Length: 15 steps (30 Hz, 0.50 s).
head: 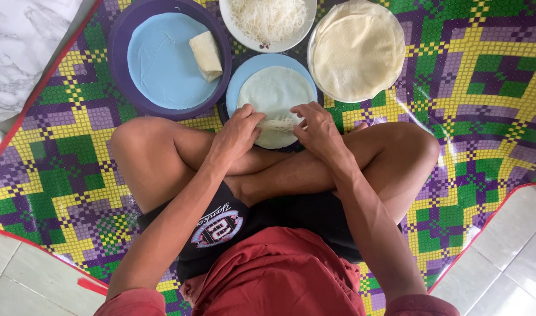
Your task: The person sits cross-legged on a mat and repeatedly places small amounts of shredded white filling onto a thin round wrapper. They then fold the wrapper over the filling to create a small packet. The person continues this repetitive process throughout the clip.
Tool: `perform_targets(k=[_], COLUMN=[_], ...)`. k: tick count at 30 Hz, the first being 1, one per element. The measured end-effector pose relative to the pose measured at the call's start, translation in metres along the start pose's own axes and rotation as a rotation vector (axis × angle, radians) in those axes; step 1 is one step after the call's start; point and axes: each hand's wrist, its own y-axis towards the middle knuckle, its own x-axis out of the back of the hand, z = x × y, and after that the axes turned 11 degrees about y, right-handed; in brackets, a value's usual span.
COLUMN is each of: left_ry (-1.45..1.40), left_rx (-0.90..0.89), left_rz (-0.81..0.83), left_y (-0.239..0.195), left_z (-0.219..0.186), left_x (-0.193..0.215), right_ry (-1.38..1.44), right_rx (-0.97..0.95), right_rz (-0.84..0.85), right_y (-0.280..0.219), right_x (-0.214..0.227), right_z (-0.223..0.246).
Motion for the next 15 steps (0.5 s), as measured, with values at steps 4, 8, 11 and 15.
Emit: perform_targets(k=[4,8,11,15], left_ry=[-0.017,-0.035,-0.036,-0.032], left_rx=[0.012,0.013,0.023,0.024], left_rz=[0.017,0.008,-0.006,0.009], left_y=[0.000,-0.003,-0.003,-0.002], left_z=[-0.003,-0.001,-0.001,0.000], left_x=[0.002,0.002,0.000,0.000], right_ry=[-0.015,0.039,0.073,0.067], right_rx=[0.001,-0.014,-0.012,-0.036], right_rz=[-0.040,-0.041,-0.073,-0.077], right_y=[0.004,0.006,0.008,0.011], right_x=[-0.004,-0.005,-0.003,-0.004], right_z=[-0.020,-0.017,-0.014,-0.027])
